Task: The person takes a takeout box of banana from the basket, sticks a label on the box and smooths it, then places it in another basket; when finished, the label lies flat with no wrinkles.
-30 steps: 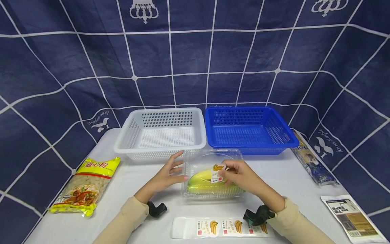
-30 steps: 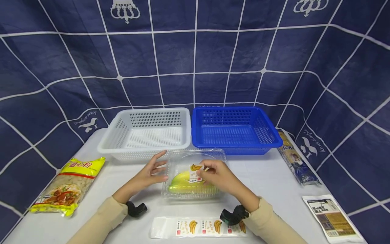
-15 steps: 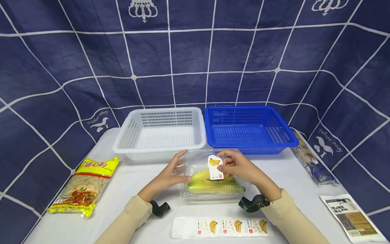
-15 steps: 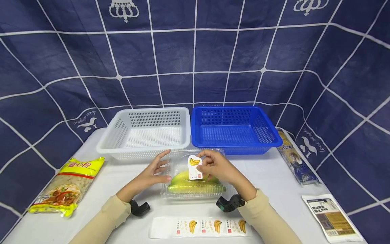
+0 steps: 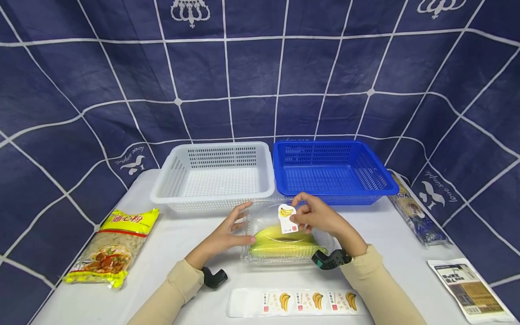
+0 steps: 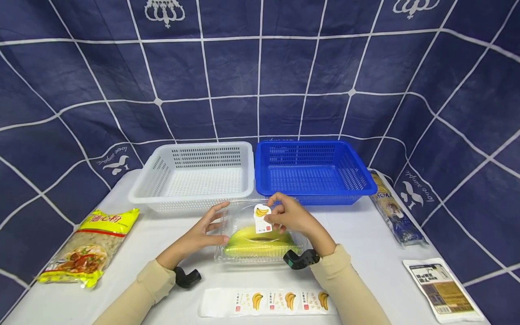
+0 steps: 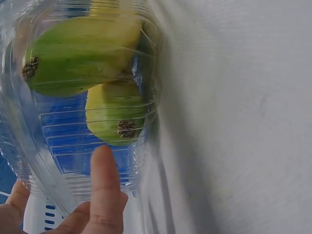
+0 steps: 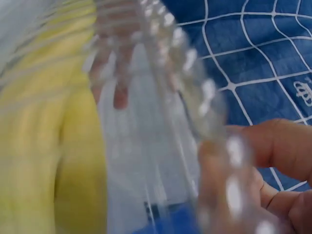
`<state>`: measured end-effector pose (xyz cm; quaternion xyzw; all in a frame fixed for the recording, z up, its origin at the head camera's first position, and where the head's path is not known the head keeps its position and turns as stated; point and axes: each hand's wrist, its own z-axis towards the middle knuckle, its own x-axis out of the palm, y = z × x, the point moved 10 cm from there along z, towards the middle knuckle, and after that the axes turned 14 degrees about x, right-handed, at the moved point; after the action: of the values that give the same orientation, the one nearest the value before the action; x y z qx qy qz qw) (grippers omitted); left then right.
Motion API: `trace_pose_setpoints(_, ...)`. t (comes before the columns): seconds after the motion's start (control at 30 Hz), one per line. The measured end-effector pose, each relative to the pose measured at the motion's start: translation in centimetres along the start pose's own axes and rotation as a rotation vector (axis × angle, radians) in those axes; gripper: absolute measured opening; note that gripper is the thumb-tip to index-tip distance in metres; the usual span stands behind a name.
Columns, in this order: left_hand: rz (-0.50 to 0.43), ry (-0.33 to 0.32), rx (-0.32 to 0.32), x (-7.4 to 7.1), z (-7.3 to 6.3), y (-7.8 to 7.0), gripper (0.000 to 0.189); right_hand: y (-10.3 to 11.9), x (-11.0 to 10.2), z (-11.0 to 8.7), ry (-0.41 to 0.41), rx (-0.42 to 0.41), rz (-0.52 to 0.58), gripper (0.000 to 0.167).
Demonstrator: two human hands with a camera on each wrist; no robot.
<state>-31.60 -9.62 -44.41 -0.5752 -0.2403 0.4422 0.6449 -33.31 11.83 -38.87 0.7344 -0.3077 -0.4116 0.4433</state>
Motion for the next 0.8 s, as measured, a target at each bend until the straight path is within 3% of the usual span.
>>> trace_pose_setpoints(0.53, -0.005, -0.015, -0.006, 0.08, -0.02, 0.05, 0.099, -0.39, -0.11, 0.67, -0.135, 0.044, -0.107, 0.028)
trace_pose_setpoints(0.8, -0.016, -0.017, -0.018, 0.15, -0.09, 0.13, 0.1, -0.39, 0.05, 0.59, -0.165, 0.04, -0.133, 0.029)
